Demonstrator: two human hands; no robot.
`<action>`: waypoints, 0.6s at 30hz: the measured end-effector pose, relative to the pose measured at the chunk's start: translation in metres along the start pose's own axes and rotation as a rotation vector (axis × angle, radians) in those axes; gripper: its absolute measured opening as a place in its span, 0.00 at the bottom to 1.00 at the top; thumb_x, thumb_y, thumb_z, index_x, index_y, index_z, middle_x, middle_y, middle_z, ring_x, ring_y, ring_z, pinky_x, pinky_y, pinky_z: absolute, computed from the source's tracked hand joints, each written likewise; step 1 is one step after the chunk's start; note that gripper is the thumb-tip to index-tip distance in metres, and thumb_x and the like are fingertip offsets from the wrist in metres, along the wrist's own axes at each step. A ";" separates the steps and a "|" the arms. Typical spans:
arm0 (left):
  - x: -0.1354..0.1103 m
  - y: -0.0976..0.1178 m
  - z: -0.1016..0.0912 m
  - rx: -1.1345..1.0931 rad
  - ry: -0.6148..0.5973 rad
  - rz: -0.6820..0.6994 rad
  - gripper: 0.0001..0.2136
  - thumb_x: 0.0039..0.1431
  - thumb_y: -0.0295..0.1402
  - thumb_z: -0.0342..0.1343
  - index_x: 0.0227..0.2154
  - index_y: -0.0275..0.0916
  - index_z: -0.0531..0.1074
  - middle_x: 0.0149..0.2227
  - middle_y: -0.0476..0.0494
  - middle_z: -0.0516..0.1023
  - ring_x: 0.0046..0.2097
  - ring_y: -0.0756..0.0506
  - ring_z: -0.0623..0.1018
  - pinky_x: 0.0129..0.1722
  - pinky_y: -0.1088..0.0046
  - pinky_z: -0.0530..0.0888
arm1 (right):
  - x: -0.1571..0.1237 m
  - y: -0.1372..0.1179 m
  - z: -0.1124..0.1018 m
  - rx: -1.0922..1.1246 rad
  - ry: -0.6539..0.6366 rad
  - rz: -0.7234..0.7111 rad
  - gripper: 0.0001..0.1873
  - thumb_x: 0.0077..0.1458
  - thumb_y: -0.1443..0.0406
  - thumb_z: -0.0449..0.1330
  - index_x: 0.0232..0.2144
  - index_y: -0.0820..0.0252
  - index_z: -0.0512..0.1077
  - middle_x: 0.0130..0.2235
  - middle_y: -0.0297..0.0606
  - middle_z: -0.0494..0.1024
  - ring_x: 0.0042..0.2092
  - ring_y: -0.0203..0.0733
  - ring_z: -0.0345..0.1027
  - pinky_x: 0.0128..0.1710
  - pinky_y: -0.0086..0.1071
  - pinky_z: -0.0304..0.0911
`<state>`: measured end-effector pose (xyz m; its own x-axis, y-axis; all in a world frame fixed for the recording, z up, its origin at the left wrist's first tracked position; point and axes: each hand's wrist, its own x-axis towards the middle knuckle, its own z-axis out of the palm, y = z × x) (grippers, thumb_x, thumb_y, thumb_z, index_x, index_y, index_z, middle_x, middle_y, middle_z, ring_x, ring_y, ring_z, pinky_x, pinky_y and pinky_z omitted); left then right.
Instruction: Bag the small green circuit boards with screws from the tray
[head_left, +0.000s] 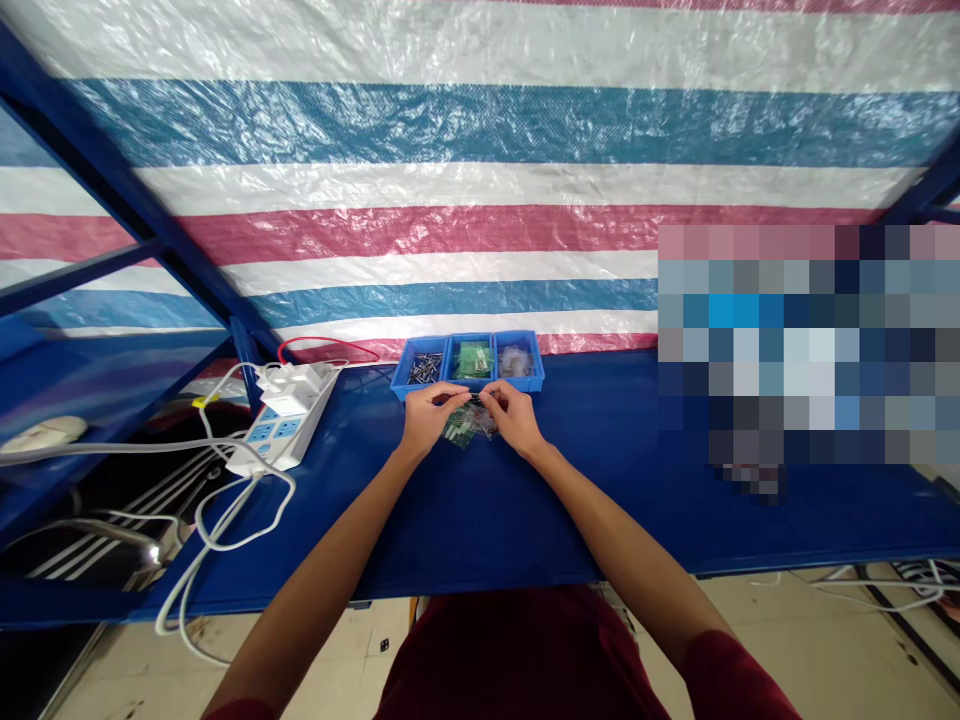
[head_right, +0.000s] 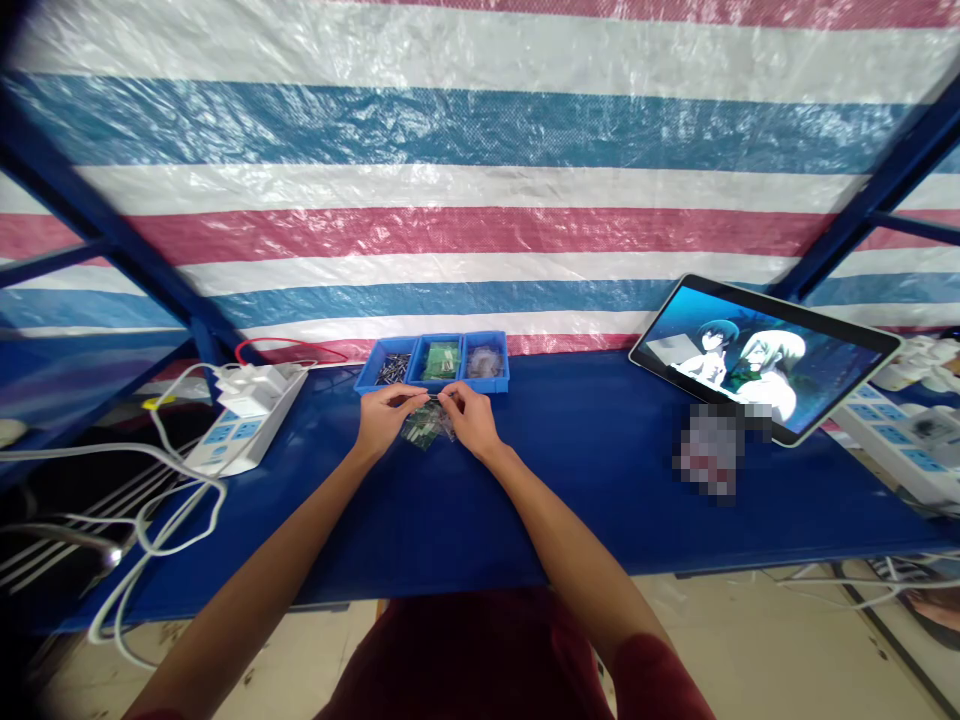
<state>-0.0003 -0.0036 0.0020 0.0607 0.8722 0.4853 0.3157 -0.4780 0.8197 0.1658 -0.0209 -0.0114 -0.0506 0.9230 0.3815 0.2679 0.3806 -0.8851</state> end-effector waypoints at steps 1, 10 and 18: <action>0.000 0.001 0.000 0.018 0.000 0.019 0.11 0.50 0.41 0.63 0.28 0.37 0.79 0.30 0.45 0.81 0.31 0.46 0.79 0.33 0.71 0.76 | 0.000 0.000 0.000 -0.003 -0.001 0.002 0.14 0.58 0.54 0.53 0.32 0.58 0.69 0.19 0.27 0.64 0.22 0.34 0.58 0.25 0.27 0.54; 0.001 0.005 -0.003 0.210 -0.025 0.138 0.11 0.55 0.41 0.59 0.27 0.38 0.77 0.30 0.46 0.80 0.29 0.48 0.77 0.28 0.74 0.71 | 0.000 0.002 0.000 -0.077 0.020 -0.024 0.15 0.59 0.54 0.52 0.31 0.58 0.70 0.20 0.28 0.65 0.22 0.34 0.58 0.26 0.28 0.54; -0.001 0.004 -0.001 0.280 -0.034 0.203 0.14 0.56 0.44 0.58 0.23 0.38 0.75 0.25 0.48 0.78 0.25 0.50 0.72 0.29 0.74 0.69 | 0.001 0.004 0.001 -0.113 0.045 -0.034 0.15 0.58 0.55 0.53 0.32 0.59 0.72 0.20 0.28 0.66 0.22 0.34 0.59 0.27 0.28 0.55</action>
<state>-0.0007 -0.0063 0.0049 0.1788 0.7677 0.6153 0.5412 -0.5990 0.5902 0.1661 -0.0185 -0.0147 -0.0193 0.9052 0.4246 0.3737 0.4004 -0.8367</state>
